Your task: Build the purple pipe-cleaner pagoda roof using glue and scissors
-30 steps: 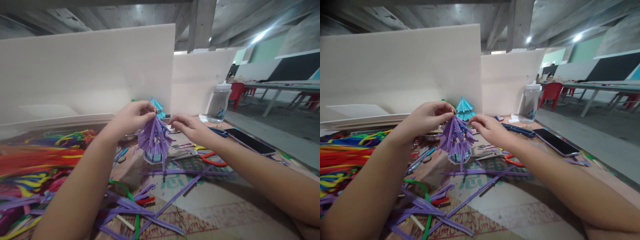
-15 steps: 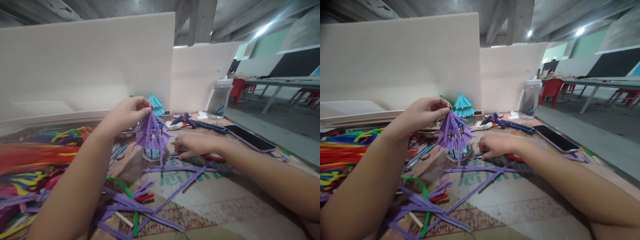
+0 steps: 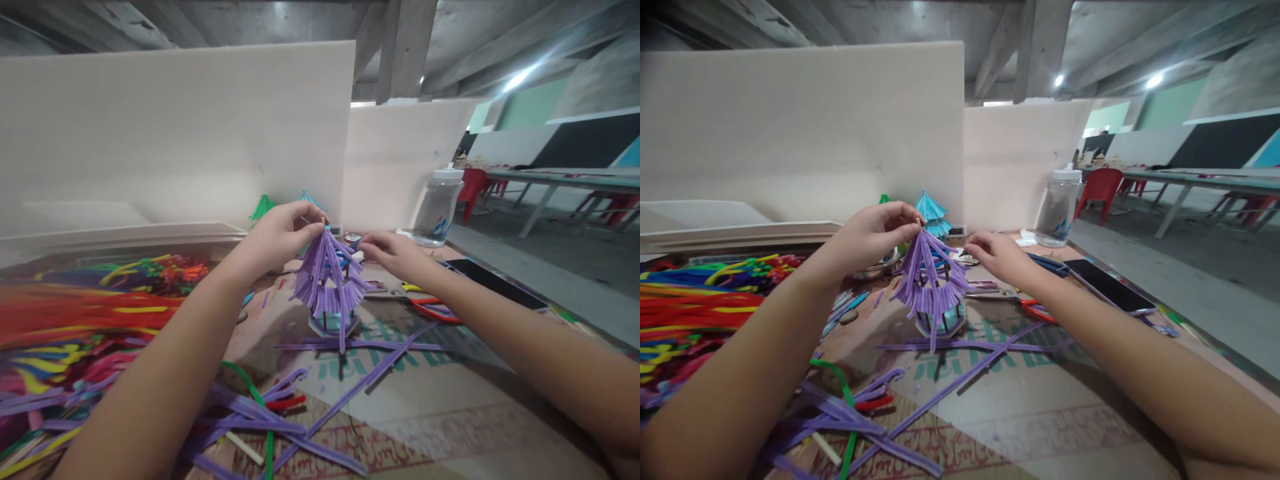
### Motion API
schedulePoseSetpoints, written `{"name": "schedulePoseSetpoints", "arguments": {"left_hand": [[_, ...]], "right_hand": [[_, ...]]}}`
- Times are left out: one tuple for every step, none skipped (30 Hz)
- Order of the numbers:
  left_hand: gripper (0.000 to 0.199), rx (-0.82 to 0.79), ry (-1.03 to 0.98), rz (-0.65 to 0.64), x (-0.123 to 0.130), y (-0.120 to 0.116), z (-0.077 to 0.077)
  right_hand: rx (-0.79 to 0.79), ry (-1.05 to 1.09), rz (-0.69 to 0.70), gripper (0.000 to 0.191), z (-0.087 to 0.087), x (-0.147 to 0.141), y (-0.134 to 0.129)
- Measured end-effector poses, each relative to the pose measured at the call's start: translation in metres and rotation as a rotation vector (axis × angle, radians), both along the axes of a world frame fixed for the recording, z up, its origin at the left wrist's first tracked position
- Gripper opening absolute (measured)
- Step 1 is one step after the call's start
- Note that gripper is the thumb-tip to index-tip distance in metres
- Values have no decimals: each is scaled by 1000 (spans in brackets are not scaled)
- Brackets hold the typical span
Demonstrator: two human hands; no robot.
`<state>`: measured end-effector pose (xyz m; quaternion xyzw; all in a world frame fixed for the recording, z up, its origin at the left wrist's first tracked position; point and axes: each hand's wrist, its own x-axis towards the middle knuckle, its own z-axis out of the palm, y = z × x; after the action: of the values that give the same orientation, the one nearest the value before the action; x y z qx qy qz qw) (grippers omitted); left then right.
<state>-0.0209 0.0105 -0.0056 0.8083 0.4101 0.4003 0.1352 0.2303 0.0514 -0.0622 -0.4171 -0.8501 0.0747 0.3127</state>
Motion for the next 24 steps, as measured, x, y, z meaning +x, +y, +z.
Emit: {"name": "schedulePoseSetpoints", "arguments": {"left_hand": [[21,4,-2,-5,1,-1,0],[21,-4,4,-9,2,-3,1],[22,-20,20,-12,2,-5,2],[23,-44,40,-16,2,-8,3],[24,-72,61,-23,2,-11,4],[25,-99,76,-33,1,-13,5],[27,-122,88,-46,1,-16,6],[31,-138,93,-57,1,-18,7],[33,-149,95,-62,1,-20,7],[35,-153,96,-61,2,-21,7],[34,-153,96,-57,3,-22,7],[32,-151,97,-52,4,-22,7],[29,-151,98,-46,5,-22,6],[27,-155,100,-40,5,-22,6],[26,-161,102,-34,6,-21,5],[25,-163,102,-27,6,-21,5],[24,-161,103,-19,6,-20,4],[22,-151,103,-13,6,-19,4],[20,-137,105,-8,6,-19,3],[19,-119,110,-4,6,-18,3],[17,-99,117,1,6,-18,3],[16,-80,129,10,6,-18,3],[15,-62,145,22,7,-18,3],[15,-42,160,35,7,-18,3]], "right_hand": [[20,88,12,34,5,-3,-6],[31,149,29,33,9,-6,-13],[44,192,47,32,13,-8,-19],[60,210,62,31,16,-11,-26],[93,213,69,30,17,-13,-32],[137,198,70,29,18,-15,-37],[189,169,67,28,18,-16,-41],[246,134,66,28,18,-17,-45],[296,96,71,27,18,-18,-47],[335,63,83,28,17,-19,-49],[363,39,100,28,17,-19,-49],[383,24,115,28,16,-19,-50],[401,15,125,29,15,-19,-50],[417,5,129,28,15,-19,-50],[432,-7,127,28,14,-20,-51],[449,-21,125,27,14,-20,-51],[465,-35,126,26,13,-20,-51],[481,-48,130,26,12,-20,-51],[494,-57,136,25,12,-21,-52],[506,-63,143,25,12,-21,-52],[515,-69,151,24,11,-21,-52],[522,-71,158,24,11,-22,-53],[527,-73,163,23,10,-22,-53],[530,-71,167,23,10,-22,-53]]}}
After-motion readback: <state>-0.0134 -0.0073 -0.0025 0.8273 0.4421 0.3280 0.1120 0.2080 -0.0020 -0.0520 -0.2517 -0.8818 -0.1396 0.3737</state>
